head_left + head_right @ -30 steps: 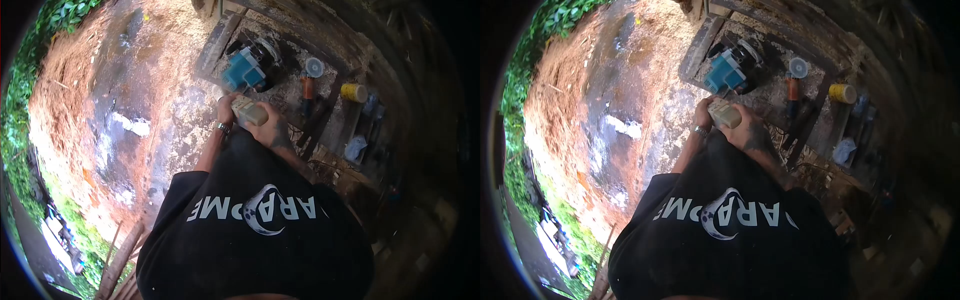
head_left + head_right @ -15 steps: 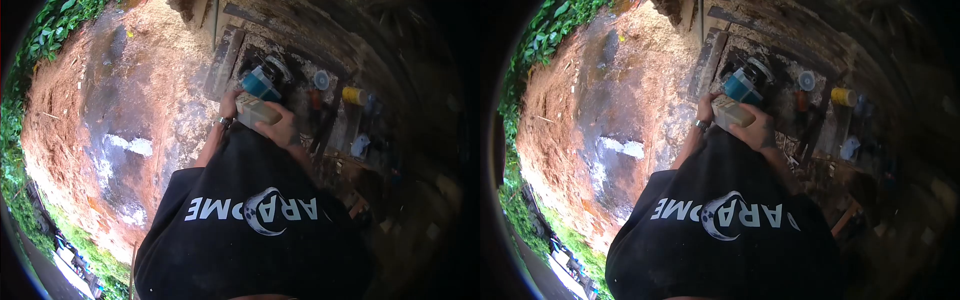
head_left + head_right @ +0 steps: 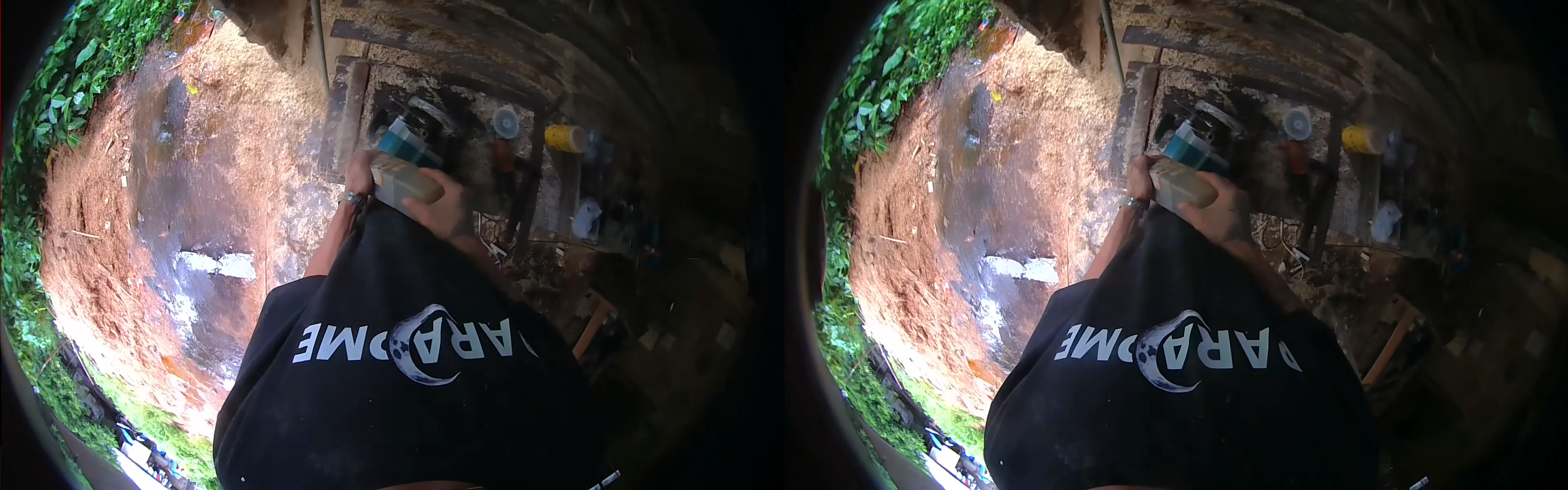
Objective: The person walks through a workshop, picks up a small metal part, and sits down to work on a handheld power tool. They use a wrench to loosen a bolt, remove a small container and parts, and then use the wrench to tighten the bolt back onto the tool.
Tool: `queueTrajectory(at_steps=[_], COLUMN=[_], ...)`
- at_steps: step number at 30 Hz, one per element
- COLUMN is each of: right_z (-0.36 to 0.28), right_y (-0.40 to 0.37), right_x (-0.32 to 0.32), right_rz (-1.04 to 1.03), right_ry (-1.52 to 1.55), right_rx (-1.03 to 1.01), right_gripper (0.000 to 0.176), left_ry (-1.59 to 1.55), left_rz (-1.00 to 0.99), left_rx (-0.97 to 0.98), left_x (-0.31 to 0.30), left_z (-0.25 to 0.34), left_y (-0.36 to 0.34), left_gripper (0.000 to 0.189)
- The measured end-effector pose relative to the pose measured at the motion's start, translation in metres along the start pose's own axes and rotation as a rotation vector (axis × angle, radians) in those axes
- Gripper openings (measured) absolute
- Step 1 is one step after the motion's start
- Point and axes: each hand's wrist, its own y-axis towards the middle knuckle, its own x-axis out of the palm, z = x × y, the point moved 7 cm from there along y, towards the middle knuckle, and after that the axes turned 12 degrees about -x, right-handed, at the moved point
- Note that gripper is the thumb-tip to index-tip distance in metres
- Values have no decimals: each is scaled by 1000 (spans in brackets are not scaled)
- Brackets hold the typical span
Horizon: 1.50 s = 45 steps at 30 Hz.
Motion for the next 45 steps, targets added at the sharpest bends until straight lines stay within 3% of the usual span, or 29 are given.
queueTrajectory(at_steps=[2, 4, 8, 11, 14, 17, 20, 22, 24, 26, 30, 33, 35, 36, 38, 39, 40, 43, 45], right_z=[-2, 3, 38, 41, 28, 43, 46, 52, 49, 27, 30, 47, 49, 51, 53, 56, 77, 123, 228], right_y=[-5, -1, 0, -7, -4, 1, 8, 7, 2, 4, 9, 13, 13, 11, 8, 11, 8, 5, -16], right_x=[-5, -12, -27, -28, -35, -47, -68, -68, -70, -73, -73, -91, -106, -115, -128, -133, -136, -141, -107], right_rz=[54, 59, -69, -60, 22, -50, -134, -109, -79, -31, -82, -184, -233, -234, -140, -92, -15, 118, 0], right_ry=[-76, -48, 286, 144, -114, 46, 247, 251, 125, -127, -51, 174, 371, 309, 378, 411, 339, -367, -722], right_rx=[-17, -58, 12, 102, -1, 38, 58, 50, 42, 17, 75, 112, 116, 101, 188, 225, 251, 44, 8], right_gripper=[64, 65, 66, 62, 63, 64, 67, 65, 65, 65, 65, 65, 65, 65, 65, 65, 64, 59, 59], left_ry=[186, 285, 403, 228, 328, 267, 147, 118, 40, 27, 118, -47, -316, -453, -412, -574, -543, -475, -522], left_rz=[104, 86, 64, 63, 164, 60, -27, -90, -79, -30, -17, -53, -253, -354, -424, -468, -461, -404, -366], left_rx=[47, -20, -32, 9, 3, -1, -225, -111, -144, -150, -186, -226, -313, -358, -233, -316, -317, -272, -256], left_x=[-2, 6, 18, 30, 32, 41, 48, 61, 67, 66, 64, 64, 69, 71, 67, 65, 63, 46, 46], left_z=[20, 22, 39, 18, 23, 33, 21, -13, -37, -29, -14, 9, -24, -55, -38, -26, -23, -14, 8], left_y=[-8, -1, -12, 1, 1, 5, 8, 33, 44, 43, 36, 21, 38, 51, 44, 32, 32, 26, 20], left_gripper=[34, 47, 52, 51, 51, 51, 52, 53, 56, 59, 64, 46, 56, 62, 57, 55, 53, 48, 44])
